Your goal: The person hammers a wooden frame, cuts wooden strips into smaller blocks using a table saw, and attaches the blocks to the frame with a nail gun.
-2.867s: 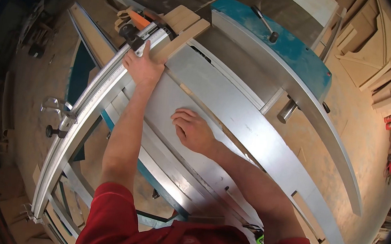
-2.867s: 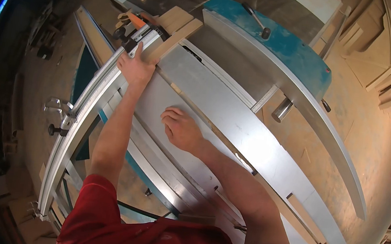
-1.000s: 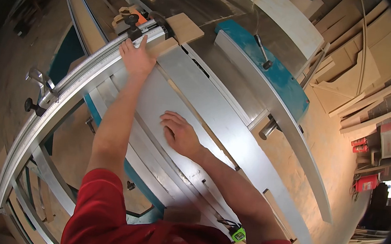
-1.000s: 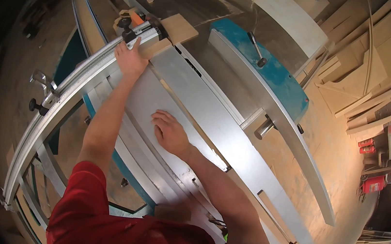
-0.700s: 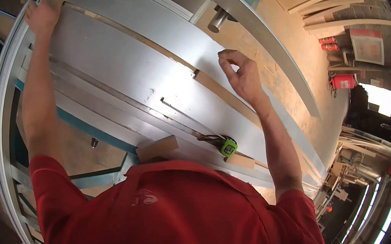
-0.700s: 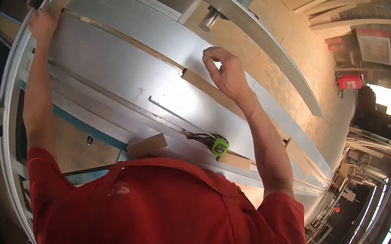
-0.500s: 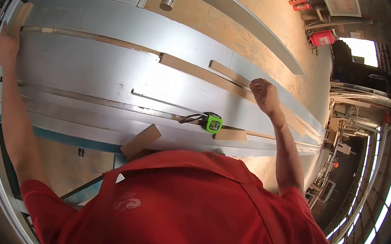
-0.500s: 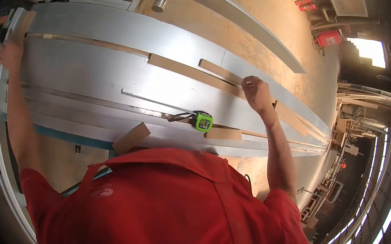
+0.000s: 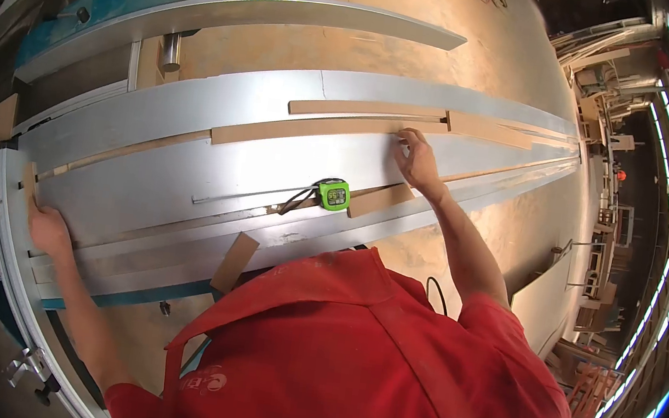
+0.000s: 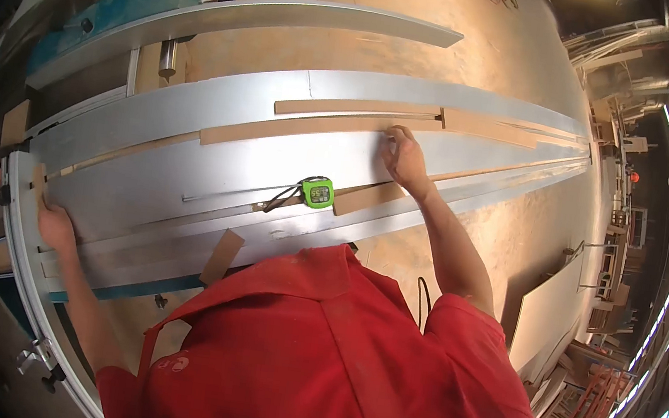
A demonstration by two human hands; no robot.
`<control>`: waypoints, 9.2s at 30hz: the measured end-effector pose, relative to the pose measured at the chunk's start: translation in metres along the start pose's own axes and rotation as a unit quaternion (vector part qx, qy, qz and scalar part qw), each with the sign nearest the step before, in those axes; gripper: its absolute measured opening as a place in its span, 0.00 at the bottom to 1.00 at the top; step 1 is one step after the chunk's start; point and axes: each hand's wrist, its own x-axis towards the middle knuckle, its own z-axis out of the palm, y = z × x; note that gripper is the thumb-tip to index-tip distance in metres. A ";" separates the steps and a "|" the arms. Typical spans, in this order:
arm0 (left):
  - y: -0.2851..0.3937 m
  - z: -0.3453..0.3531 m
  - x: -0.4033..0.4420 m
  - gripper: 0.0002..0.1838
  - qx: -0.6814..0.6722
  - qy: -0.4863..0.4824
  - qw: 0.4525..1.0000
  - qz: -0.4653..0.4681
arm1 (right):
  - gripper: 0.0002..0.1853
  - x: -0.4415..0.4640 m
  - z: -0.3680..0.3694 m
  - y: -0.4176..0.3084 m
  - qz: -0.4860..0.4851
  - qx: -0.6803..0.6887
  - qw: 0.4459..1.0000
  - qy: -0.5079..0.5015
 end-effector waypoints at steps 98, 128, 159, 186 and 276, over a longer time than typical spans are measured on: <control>-0.344 -0.215 -0.430 0.13 0.241 -0.051 0.931 -0.270 | 0.15 0.078 0.370 -0.610 -0.757 0.157 0.618 -0.142; -0.164 -0.123 -0.106 0.35 0.097 -0.048 0.994 -0.026 | 0.12 0.129 0.468 -0.672 -0.655 0.301 0.678 -0.146; -0.119 -0.059 -0.019 0.45 0.113 0.000 0.990 -0.078 | 0.11 0.161 0.476 -0.664 -0.605 0.316 0.717 -0.141; -0.113 -0.056 -0.017 0.38 0.093 0.066 0.988 -0.103 | 0.16 0.161 0.472 -0.654 -0.639 0.288 0.698 -0.146; -0.047 -0.004 0.071 0.50 0.059 0.142 0.985 -0.078 | 0.31 0.141 0.434 -0.624 -0.603 0.190 0.764 -0.126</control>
